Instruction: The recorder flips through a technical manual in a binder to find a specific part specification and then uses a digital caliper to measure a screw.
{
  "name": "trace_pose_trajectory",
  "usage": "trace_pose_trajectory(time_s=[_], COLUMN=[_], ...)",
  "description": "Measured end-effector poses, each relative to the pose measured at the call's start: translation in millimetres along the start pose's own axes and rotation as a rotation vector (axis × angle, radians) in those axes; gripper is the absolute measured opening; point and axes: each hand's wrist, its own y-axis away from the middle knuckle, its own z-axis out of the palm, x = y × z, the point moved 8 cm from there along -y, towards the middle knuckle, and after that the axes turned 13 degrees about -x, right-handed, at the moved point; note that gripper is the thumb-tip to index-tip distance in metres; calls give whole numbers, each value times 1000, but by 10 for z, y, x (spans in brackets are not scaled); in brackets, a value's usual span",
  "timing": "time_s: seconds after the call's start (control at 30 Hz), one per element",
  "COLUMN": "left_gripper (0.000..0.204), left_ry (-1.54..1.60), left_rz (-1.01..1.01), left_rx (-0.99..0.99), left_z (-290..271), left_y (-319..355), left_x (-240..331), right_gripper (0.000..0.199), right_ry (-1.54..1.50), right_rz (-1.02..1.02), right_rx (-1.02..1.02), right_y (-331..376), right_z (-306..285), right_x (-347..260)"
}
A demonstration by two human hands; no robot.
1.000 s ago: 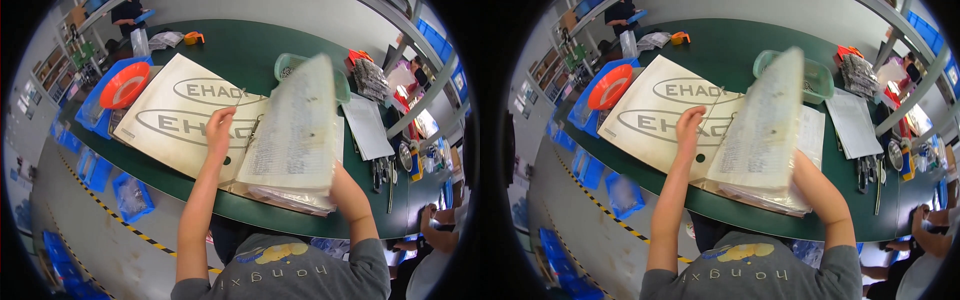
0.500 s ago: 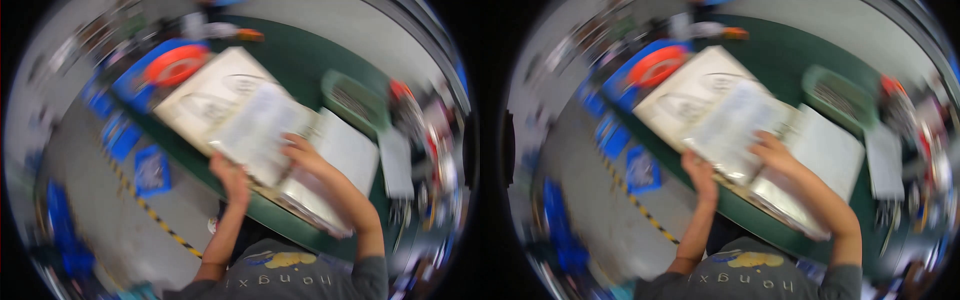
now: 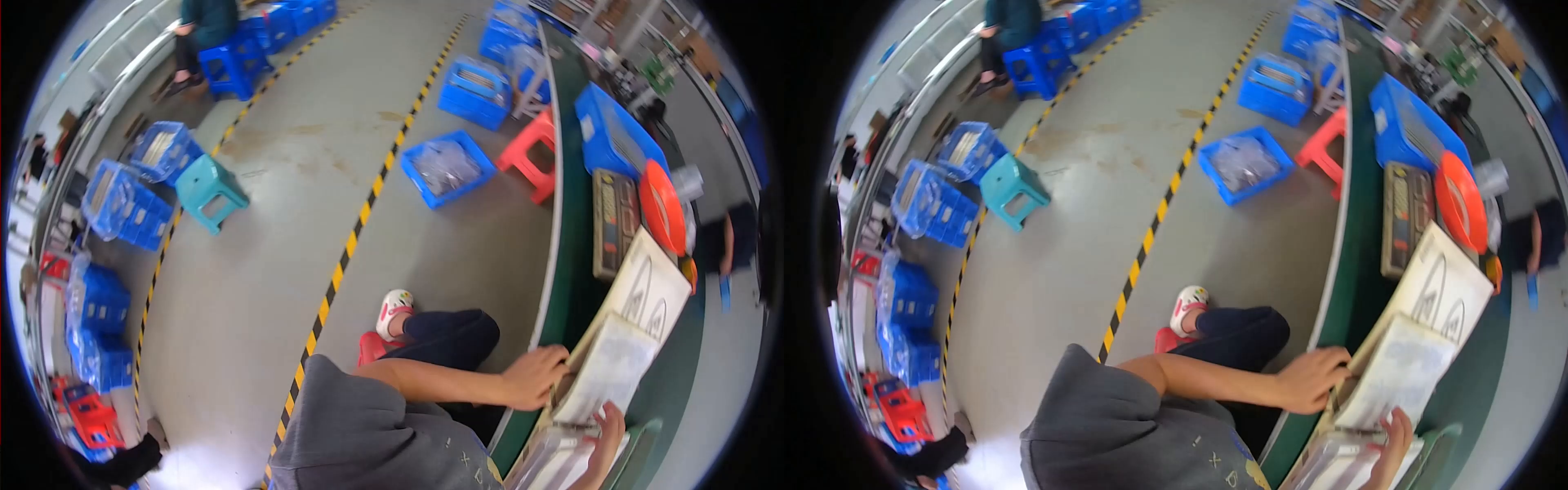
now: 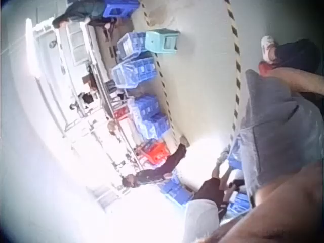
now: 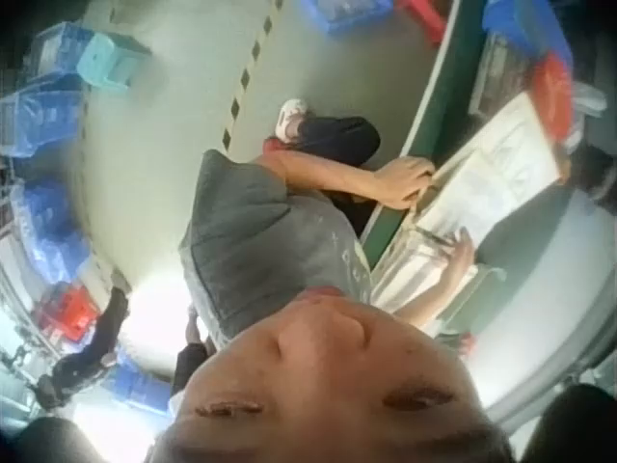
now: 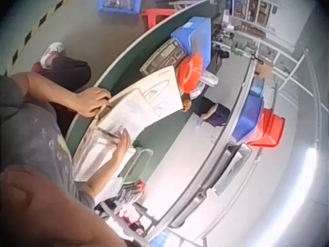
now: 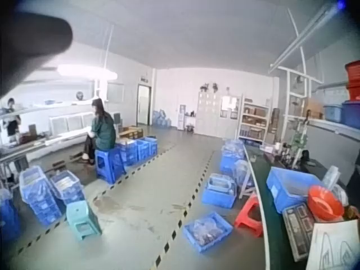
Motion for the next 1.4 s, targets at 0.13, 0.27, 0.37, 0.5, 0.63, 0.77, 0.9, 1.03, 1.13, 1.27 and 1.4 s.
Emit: trace_pose_trajectory(time_s=[0.13, 0.27, 0.37, 0.5, 0.63, 0.77, 0.9, 1.03, 1.13, 1.27, 1.4], left_gripper=[42, 42, 36, 33, 31, 32, 32, 31, 30, 30, 30], left_ry=[38, 35, 78, 49, 21, -5, -52, -66, -67, -65, -53], left_rz=[49, 65, 78, 60, 43, 50, 47, 16, 17, 15, 5], left_rx=[-20, -9, 1, -43, -40, -59, -79, -108, -105, -111, -121], left_z=[136, 156, 130, 113, 27, 12, 0, 48, 29, 32, 19], left_y=[-63, -1, 14, 13, 46, 24, 19, 9, -1, 15, 37], left_x=[2, -35, -69, -88, -77, -53, -57, -72, -89, -86, -78], right_gripper=[38, 48, 40, 31, 25, 23, 23, 25, 25, 26, 24], right_ry=[-63, 341, 729, 1076, 838, 726, 741, 725, 714, 726, 767], right_rz=[26, -43, -29, 39, -286, -379, -364, -367, -380, -390, -296], right_rx=[-95, -27, -25, -82, 116, 257, 256, 268, 278, 296, 328], right_y=[59, -136, -272, -348, -256, -162, -181, -160, -175, -134, -56], right_z=[-111, -354, -373, -272, -131, -138, -119, -134, -132, -99, -93], right_x=[-54, 55, 148, 407, 287, 220, 212, 234, 223, 154, 97])
